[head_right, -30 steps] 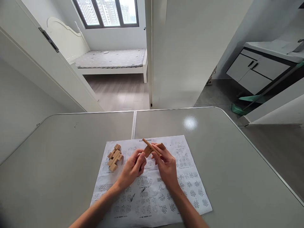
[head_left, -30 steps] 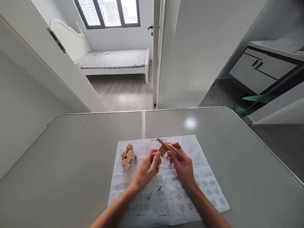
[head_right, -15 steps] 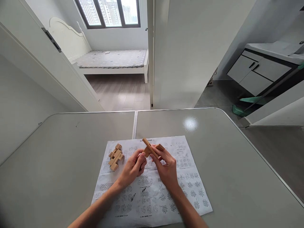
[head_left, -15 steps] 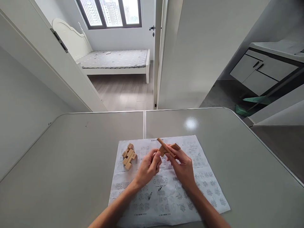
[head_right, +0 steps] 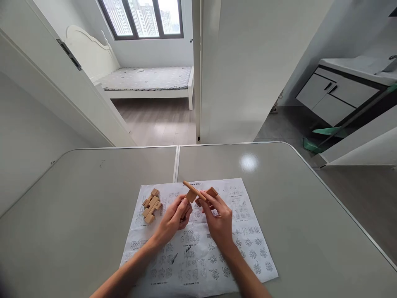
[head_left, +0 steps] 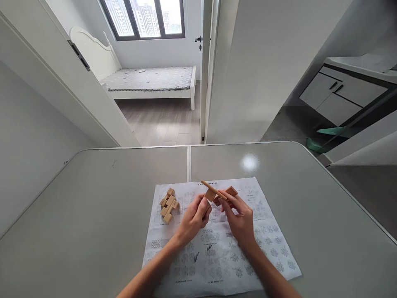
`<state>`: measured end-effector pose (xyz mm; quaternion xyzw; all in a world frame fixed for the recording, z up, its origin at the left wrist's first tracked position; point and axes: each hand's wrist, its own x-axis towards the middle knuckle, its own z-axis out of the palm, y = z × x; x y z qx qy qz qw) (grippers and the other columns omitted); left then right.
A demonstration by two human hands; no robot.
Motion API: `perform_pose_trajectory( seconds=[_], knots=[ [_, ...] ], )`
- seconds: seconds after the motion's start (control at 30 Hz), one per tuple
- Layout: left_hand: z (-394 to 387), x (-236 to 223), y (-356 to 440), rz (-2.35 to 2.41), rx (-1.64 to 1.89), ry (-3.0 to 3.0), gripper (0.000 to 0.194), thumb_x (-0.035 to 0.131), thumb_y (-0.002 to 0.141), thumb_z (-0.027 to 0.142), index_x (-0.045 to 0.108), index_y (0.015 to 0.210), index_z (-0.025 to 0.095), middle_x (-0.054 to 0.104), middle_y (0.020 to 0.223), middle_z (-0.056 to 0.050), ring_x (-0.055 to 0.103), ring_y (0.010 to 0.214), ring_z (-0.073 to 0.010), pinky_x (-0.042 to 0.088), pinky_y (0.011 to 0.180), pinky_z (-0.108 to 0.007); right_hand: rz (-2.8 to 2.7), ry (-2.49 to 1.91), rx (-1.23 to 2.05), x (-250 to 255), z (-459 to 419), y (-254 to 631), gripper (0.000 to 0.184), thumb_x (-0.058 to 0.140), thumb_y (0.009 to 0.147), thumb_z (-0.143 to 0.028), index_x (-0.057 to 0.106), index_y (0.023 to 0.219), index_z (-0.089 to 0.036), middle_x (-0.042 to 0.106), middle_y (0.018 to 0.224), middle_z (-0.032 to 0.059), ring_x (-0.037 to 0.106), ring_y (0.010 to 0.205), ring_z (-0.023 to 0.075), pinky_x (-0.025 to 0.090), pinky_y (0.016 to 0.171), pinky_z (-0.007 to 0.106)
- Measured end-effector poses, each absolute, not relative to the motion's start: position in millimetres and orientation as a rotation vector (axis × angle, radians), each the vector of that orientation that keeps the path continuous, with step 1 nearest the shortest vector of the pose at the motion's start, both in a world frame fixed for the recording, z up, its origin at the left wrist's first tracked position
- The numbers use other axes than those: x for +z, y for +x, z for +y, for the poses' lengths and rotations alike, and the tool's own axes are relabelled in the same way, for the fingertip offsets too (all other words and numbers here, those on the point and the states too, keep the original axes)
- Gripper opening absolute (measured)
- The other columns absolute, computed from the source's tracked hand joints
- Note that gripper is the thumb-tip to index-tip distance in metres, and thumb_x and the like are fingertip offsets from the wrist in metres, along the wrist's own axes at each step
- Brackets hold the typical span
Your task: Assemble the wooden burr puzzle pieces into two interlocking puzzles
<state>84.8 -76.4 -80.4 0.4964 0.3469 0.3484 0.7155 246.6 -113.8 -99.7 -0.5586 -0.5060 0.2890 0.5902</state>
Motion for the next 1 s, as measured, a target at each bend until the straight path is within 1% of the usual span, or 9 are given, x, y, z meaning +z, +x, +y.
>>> perform_pose_trajectory(
  seconds=[0.07,0.17,0.23,0.33,0.5,0.6,0.77,0.87,1.0],
  knots=[
    [-75.7,-79.9,83.2,0.726,0.750,1.064,0.036,0.050,0.104,0.054,0.052,0.111,0.019,0.040,0.073,0.008,0.027,0.045,-0.0031,0.021,0.041,-0.018,-1.179,-1.320,0.628,-102.9,-114.4,247.1,0.026,0.067,0.100,-0.036,0.079,0.122,-0.028,0.077,0.103,0.0056,0.069,0.068,0.0173,0.060,0.064,0.032],
    [-74.6,-79.4,81.1,0.703,0.707,1.018,0.037,0.054,0.102,0.056,0.051,0.104,0.019,0.041,0.071,0.008,0.026,0.045,-0.0032,0.021,0.041,-0.018,-1.149,-1.351,0.598,-103.5,-115.3,248.3,0.024,0.067,0.101,-0.037,0.079,0.118,-0.027,0.077,0.099,0.0053,0.069,0.068,0.0181,0.059,0.064,0.032],
    [-74.4,-79.8,80.3,0.714,0.673,1.041,0.039,0.053,0.102,0.058,0.051,0.099,0.019,0.041,0.065,0.009,0.028,0.044,-0.0042,0.022,0.040,-0.018,-1.112,-1.368,0.589,-102.7,-115.7,249.5,0.024,0.067,0.101,-0.038,0.080,0.116,-0.026,0.078,0.095,0.0053,0.070,0.070,0.0191,0.059,0.065,0.032],
    [-74.6,-80.7,80.2,0.729,0.640,1.097,0.045,0.048,0.103,0.062,0.054,0.101,0.018,0.040,0.059,0.009,0.029,0.041,-0.0054,0.026,0.039,-0.019,-1.081,-1.390,0.580,-102.6,-115.8,251.3,0.024,0.068,0.100,-0.039,0.080,0.115,-0.025,0.078,0.093,0.0050,0.071,0.071,0.0196,0.058,0.066,0.032],
    [-74.6,-80.9,81.2,0.736,0.659,1.022,0.048,0.053,0.099,0.066,0.054,0.100,0.018,0.031,0.065,0.010,0.020,0.047,-0.0053,0.021,0.039,-0.017,-1.115,-1.411,0.590,-106.6,-115.7,251.7,0.022,0.069,0.099,-0.039,0.081,0.113,-0.026,0.079,0.102,0.0057,0.072,0.079,0.0206,0.059,0.068,0.032],
    [-74.2,-81.0,80.8,0.724,0.661,1.012,0.047,0.053,0.099,0.066,0.053,0.099,0.019,0.029,0.066,0.010,0.017,0.048,-0.0054,0.019,0.039,-0.017,-1.149,-1.411,0.590,-107.9,-116.5,251.7,0.022,0.068,0.099,-0.037,0.080,0.114,-0.027,0.079,0.100,0.0047,0.072,0.077,0.0196,0.059,0.066,0.031],
    [-74.1,-81.8,79.2,0.710,0.666,1.010,0.045,0.053,0.100,0.064,0.051,0.097,0.019,0.029,0.066,0.010,0.016,0.049,-0.0055,0.018,0.040,-0.018,-1.203,-1.387,0.559,-105.7,-116.8,253.4,0.021,0.067,0.100,-0.035,0.079,0.114,-0.026,0.077,0.095,0.0040,0.071,0.074,0.0187,0.057,0.065,0.030],
    [-74.5,-82.5,78.9,0.707,0.675,1.018,0.045,0.053,0.100,0.064,0.052,0.097,0.019,0.029,0.065,0.010,0.016,0.049,-0.0056,0.019,0.040,-0.018,-1.219,-1.367,0.553,-105.1,-117.3,253.0,0.021,0.065,0.101,-0.034,0.079,0.114,-0.026,0.077,0.098,0.0049,0.073,0.077,0.0197,0.058,0.066,0.030],
    [-75.1,-83.0,79.5,0.714,0.700,1.014,0.045,0.052,0.101,0.064,0.051,0.096,0.019,0.029,0.065,0.010,0.017,0.048,-0.0054,0.018,0.040,-0.018,-1.225,-1.369,0.523,-105.4,-119.2,250.0,0.020,0.067,0.100,-0.035,0.079,0.112,-0.026,0.079,0.098,0.0051,0.073,0.074,0.0200,0.060,0.066,0.032]
  ],
)
